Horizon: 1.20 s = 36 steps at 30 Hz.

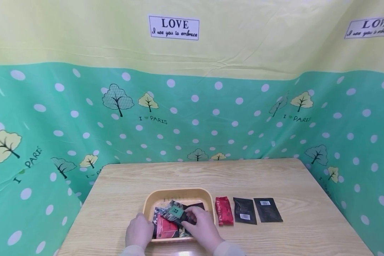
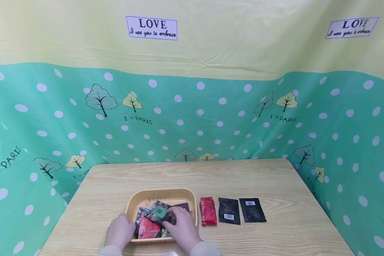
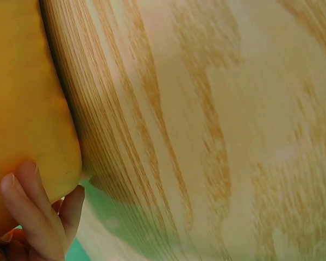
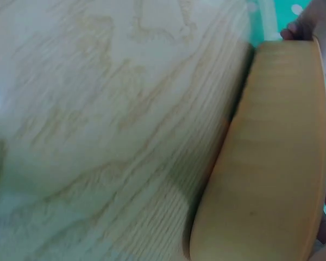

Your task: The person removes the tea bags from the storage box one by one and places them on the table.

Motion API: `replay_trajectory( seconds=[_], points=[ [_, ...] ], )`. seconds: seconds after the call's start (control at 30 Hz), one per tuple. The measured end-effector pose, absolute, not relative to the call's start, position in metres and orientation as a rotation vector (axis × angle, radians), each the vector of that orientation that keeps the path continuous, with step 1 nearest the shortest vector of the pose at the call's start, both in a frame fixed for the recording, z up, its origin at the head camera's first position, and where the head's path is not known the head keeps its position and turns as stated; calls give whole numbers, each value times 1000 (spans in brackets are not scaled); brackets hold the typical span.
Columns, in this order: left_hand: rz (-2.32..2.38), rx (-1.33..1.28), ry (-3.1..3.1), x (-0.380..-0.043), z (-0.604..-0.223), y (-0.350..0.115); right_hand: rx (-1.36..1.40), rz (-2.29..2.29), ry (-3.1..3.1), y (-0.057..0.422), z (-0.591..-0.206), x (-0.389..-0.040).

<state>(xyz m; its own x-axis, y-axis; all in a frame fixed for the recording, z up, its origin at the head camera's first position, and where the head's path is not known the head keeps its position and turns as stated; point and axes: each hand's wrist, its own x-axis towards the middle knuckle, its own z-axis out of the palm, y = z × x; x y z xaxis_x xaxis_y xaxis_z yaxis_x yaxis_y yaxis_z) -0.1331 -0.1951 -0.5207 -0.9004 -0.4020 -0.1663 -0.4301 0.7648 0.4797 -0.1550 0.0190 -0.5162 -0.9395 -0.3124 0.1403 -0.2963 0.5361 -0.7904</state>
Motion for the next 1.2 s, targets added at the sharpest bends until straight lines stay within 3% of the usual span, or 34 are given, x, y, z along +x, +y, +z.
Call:
replay_trajectory(
  seconds=[0.6, 1.2],
  points=[
    [810, -676, 2916, -135, -524, -195, -572, -848, 2959, 0, -524, -158],
    [815, -661, 2896, -135, -523, -196, -539, -637, 3040, -6, -528, -157]
  ],
)
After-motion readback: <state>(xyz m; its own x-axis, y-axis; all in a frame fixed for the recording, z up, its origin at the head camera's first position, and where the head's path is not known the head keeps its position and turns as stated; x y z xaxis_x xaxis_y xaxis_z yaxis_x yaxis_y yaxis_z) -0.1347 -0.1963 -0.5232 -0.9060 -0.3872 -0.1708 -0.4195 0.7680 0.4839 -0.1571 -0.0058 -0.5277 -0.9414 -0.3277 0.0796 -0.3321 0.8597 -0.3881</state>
